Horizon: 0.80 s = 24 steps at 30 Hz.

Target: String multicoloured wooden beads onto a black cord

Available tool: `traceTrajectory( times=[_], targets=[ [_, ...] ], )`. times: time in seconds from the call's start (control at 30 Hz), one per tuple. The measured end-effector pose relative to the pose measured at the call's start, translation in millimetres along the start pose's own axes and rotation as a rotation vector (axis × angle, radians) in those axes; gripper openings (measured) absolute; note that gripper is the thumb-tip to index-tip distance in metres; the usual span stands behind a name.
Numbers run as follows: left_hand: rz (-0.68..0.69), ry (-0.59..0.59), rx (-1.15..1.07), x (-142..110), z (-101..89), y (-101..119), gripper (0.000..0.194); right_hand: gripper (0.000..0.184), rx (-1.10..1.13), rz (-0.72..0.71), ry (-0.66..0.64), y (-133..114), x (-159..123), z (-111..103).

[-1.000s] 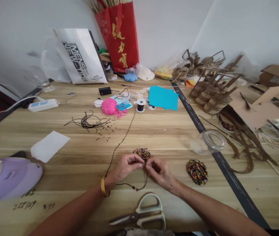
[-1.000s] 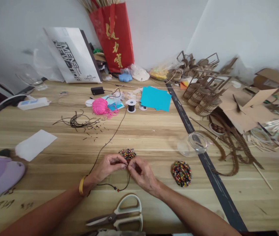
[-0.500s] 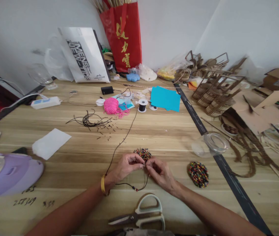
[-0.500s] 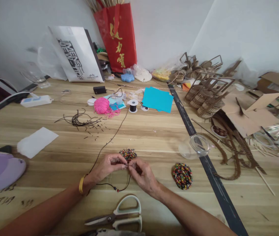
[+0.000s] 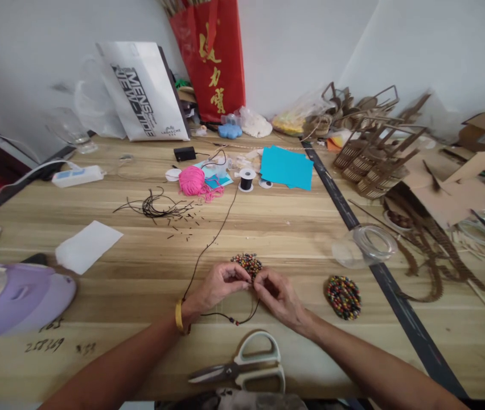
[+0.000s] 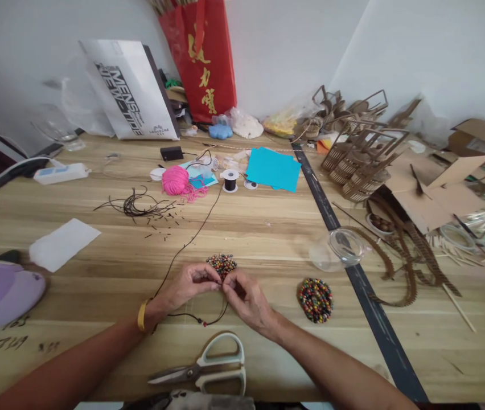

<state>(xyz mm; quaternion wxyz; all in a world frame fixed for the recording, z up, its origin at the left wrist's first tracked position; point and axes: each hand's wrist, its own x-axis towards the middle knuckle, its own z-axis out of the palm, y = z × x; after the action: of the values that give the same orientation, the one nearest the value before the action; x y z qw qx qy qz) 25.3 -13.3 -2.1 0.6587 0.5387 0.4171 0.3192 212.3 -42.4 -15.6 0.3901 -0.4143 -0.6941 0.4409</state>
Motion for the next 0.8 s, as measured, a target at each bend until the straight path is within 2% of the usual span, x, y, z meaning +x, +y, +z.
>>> traceTrajectory(
  times=[0.8],
  targets=[
    [-0.013, 0.001, 0.015, 0.3, 0.0, -2.5, 0.025, 0.020, -0.032, 0.016, 0.013, -0.1, 0.6, -0.2]
  ],
)
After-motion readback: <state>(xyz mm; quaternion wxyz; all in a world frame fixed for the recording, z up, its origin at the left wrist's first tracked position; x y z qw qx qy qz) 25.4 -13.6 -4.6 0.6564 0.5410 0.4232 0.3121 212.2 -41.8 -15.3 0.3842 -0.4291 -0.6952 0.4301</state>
